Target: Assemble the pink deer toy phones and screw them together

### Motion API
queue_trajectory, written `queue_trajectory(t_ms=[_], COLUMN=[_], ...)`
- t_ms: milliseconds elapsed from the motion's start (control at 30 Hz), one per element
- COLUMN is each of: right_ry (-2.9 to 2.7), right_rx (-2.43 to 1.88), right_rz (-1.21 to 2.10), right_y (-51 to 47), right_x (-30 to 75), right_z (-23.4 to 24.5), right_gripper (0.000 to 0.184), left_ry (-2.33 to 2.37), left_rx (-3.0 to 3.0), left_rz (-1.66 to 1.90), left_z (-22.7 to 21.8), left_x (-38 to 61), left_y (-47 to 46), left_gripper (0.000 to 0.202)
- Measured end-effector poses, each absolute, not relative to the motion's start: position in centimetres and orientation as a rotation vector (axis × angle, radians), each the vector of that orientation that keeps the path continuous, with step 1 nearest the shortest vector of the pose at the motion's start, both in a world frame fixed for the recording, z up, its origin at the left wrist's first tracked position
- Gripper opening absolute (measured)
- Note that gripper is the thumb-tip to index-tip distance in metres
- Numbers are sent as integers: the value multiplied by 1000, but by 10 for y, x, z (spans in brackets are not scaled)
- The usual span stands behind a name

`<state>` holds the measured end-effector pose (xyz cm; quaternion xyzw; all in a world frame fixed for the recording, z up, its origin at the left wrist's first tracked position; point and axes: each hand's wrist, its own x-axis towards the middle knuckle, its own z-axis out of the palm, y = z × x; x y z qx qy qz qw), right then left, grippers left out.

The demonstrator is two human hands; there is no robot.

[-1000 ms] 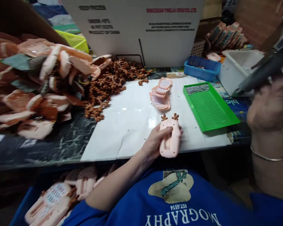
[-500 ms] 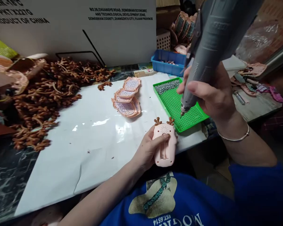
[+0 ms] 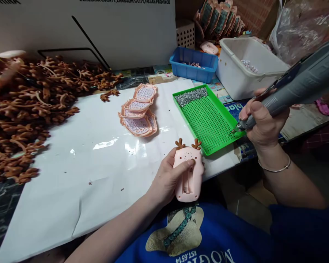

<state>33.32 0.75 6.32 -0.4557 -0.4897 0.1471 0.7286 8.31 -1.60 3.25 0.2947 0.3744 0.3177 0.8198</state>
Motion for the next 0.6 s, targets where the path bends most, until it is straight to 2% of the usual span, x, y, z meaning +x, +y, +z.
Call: queue_trajectory(t_ms=[167,467,600], right_ry=[-1081,-1126,-1106], right_rx=[-1129,-1110,-1028], right_rz=[315,305,282], right_y=[4,7,11], right_x=[328,331,333], right_z=[62,56,58], right_gripper=[29,23,25], left_ry=[810,826,778], left_rx=[626,636,630], left_rz=[691,702,715], left_z=[32,32,30], left_x=[84,85,86], left_y=[-15,-15,-14], left_gripper=[37,43,40])
